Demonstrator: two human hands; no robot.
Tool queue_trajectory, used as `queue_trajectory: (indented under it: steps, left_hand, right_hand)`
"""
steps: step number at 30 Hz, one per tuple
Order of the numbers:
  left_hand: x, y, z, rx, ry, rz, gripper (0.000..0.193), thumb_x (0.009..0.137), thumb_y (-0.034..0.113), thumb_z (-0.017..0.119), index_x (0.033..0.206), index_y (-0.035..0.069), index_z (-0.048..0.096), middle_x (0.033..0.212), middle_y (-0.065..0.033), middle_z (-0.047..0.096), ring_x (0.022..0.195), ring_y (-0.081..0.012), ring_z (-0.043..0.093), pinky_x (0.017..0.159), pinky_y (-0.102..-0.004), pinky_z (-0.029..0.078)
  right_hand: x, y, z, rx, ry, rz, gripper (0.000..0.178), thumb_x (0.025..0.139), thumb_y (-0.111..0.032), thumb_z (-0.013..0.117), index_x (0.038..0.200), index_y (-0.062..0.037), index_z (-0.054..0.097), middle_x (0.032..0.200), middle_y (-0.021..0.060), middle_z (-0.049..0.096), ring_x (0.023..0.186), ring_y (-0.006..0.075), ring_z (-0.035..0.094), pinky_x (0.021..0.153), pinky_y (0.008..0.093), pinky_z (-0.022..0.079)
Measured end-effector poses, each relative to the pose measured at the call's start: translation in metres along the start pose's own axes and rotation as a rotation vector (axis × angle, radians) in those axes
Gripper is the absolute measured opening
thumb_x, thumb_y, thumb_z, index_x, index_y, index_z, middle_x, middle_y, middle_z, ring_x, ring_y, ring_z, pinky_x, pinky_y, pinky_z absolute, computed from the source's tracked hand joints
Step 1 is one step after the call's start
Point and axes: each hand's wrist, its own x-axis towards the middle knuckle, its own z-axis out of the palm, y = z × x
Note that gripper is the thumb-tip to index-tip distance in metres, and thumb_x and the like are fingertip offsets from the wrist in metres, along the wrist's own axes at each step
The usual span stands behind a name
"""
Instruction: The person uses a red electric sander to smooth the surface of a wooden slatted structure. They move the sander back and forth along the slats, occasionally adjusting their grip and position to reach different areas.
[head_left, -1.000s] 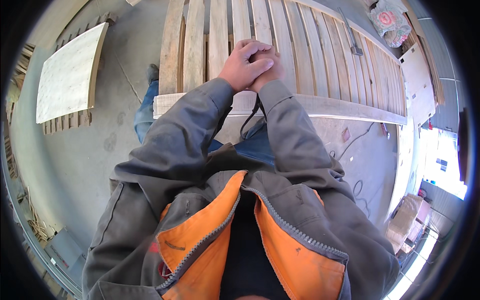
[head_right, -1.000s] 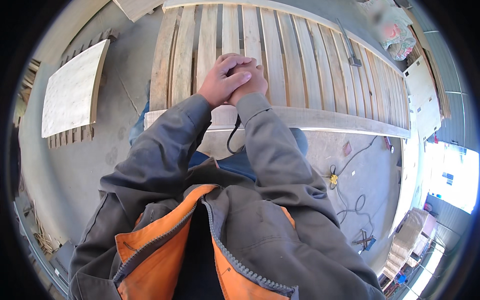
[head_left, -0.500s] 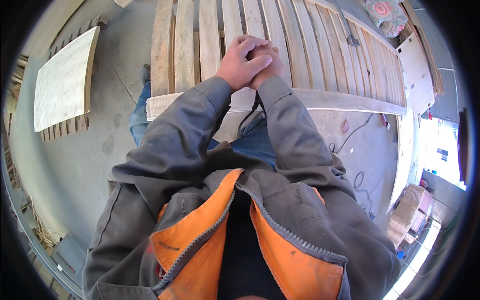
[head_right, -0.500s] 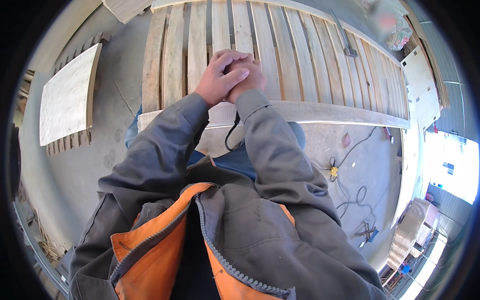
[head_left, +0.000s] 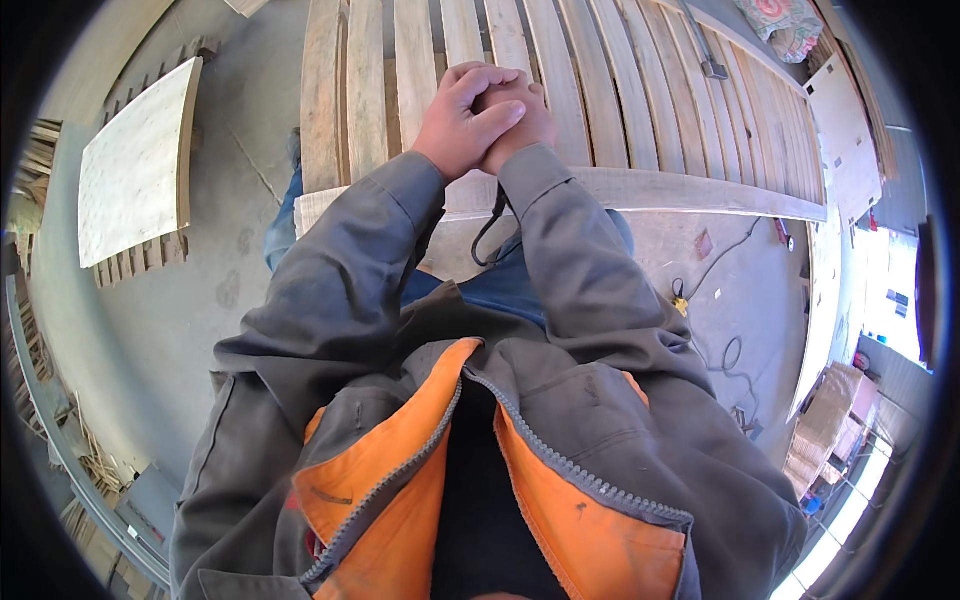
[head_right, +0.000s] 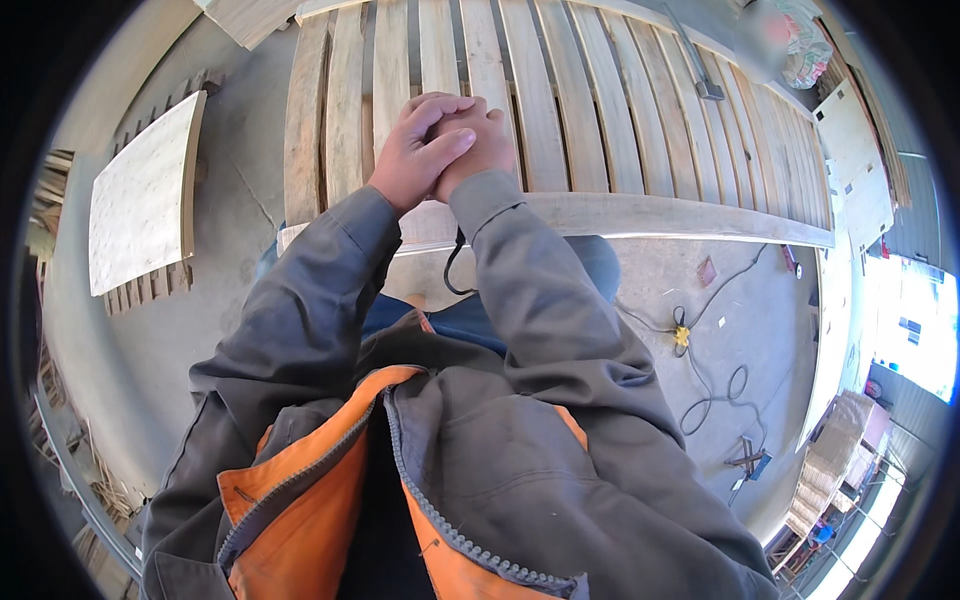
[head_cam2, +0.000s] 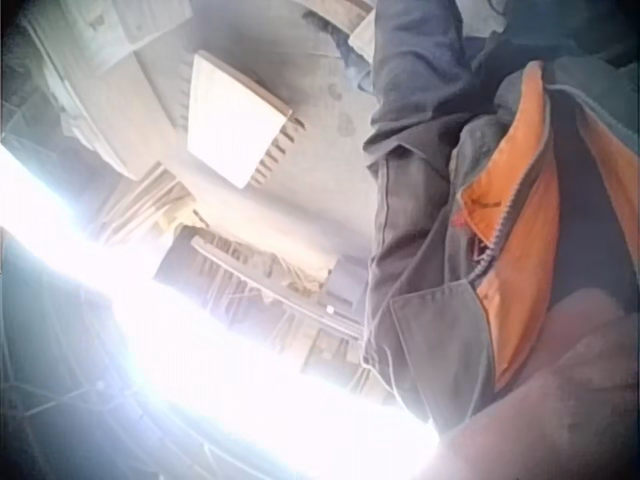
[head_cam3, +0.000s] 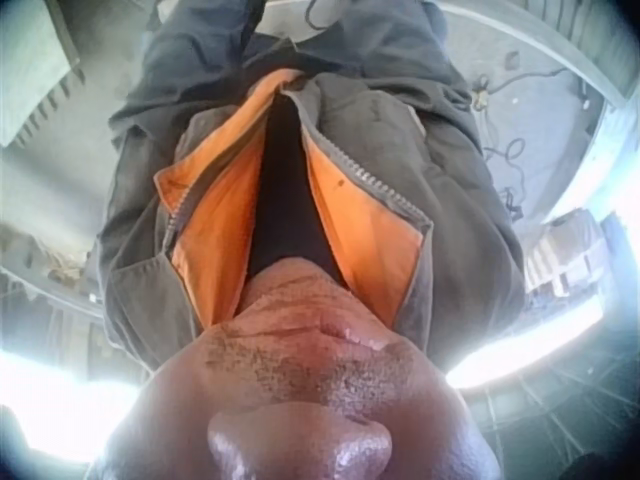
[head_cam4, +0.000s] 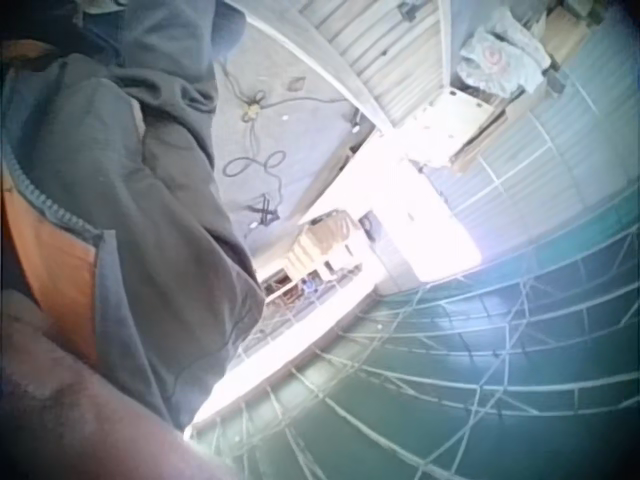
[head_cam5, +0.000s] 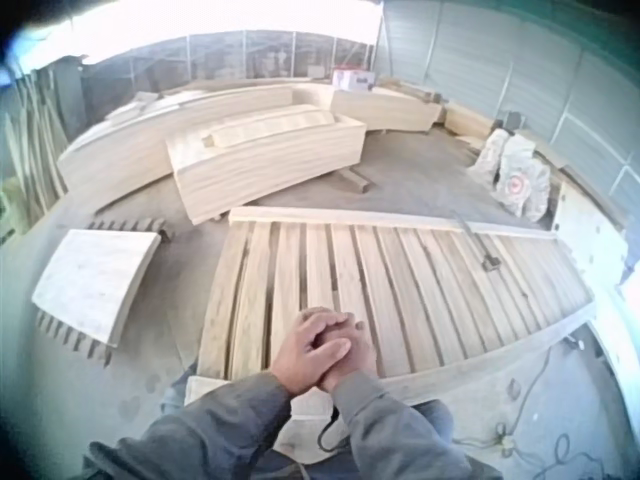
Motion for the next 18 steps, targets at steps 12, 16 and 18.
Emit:
queue_trajectory:
  steps: [12, 16, 18]
  left_hand:
    - [0.025, -0.005, 0.070, 0.011, 0.018, 0.073, 0.050, 0.088, 0.035, 0.080, 0.131, 0.010, 0.073, 0.138, -0.0190, 0.058, 0.129, -0.0359, 0.059, 0.112, -0.0456, 0.051]
    - [0.032, 0.001, 0.082, 0.047, -0.019, 0.048, 0.050, 0.090, 0.032, 0.079, 0.134, 0.008, 0.071, 0.140, -0.0168, 0.056, 0.131, -0.0343, 0.057, 0.114, -0.0452, 0.050]
    - [0.036, 0.001, 0.087, 0.063, -0.038, 0.063, 0.050, 0.090, 0.032, 0.079, 0.133, 0.008, 0.071, 0.139, -0.0172, 0.056, 0.130, -0.0351, 0.058, 0.114, -0.0454, 0.050]
  right_hand:
    - [-0.001, 0.084, 0.015, -0.031, 0.002, 0.018, 0.053, 0.089, -0.032, 0.078, 0.137, -0.0159, 0.064, 0.142, 0.0133, 0.063, 0.132, 0.0293, 0.059, 0.111, 0.0430, 0.049]
    - [-0.004, 0.097, 0.006, -0.102, -0.016, -0.043, 0.052, 0.090, -0.033, 0.077, 0.137, -0.0163, 0.064, 0.142, 0.0118, 0.063, 0.133, 0.0293, 0.058, 0.111, 0.0431, 0.049]
    - [-0.007, 0.103, 0.002, -0.128, -0.021, -0.054, 0.052, 0.090, -0.033, 0.076, 0.137, -0.0165, 0.063, 0.142, 0.0111, 0.063, 0.133, 0.0293, 0.058, 0.110, 0.0432, 0.049]
